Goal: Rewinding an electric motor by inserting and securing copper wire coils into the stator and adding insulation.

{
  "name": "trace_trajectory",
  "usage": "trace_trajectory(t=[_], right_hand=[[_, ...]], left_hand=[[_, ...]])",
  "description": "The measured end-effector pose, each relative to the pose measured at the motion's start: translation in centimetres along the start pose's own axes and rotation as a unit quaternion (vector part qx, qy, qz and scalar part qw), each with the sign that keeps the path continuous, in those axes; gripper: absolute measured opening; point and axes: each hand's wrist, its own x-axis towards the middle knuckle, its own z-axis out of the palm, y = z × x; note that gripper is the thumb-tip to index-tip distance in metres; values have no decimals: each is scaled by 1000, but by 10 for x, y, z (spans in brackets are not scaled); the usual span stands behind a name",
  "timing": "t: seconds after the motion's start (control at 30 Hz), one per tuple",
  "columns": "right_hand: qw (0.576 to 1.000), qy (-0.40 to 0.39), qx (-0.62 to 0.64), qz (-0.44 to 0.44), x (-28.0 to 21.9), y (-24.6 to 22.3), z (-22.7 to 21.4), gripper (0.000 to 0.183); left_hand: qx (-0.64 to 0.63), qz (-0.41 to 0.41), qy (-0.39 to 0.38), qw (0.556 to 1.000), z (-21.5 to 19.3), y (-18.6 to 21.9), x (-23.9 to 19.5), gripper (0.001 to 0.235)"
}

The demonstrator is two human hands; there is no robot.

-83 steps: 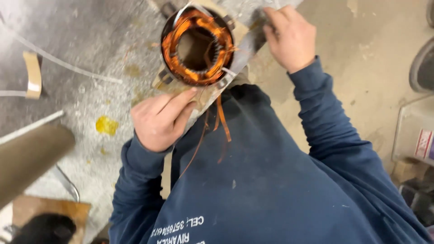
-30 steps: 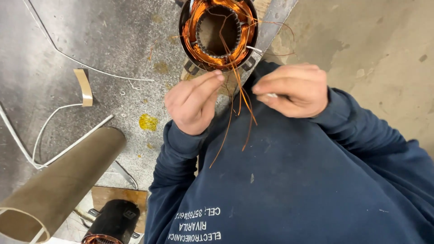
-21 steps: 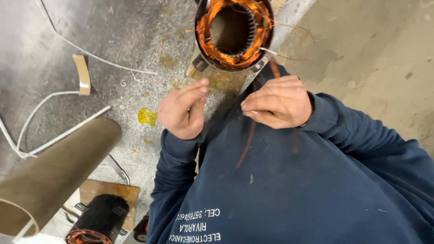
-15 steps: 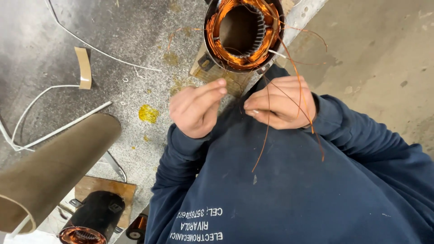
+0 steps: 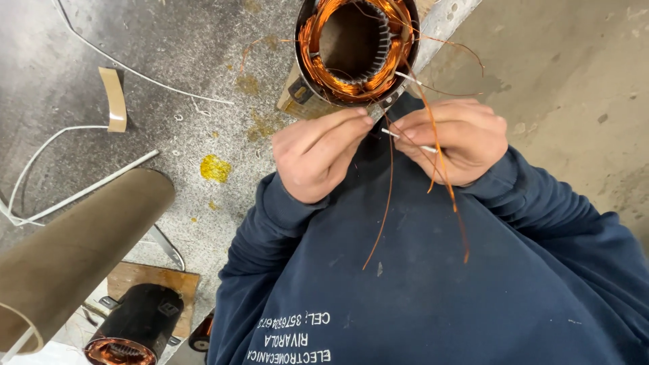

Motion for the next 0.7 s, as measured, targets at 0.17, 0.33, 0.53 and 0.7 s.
trace_trajectory(t=[0.17, 0.33, 0.53, 0.7], right_hand=[[999, 40, 6, 11, -5, -1, 1, 23], [998, 62, 23, 18, -6, -4, 7, 14], [997, 58, 33, 28, -3, -10, 9, 13], [1000, 20, 12, 13, 3, -14, 2, 22]], left_hand=[[-3, -14, -4, 1000, 0, 1, -2, 24], [-9, 15, 2, 1000, 0, -3, -7, 34], [-9, 13, -4, 1000, -1, -5, -10, 37], [-25, 18, -7, 1000, -1, -7, -12, 36]])
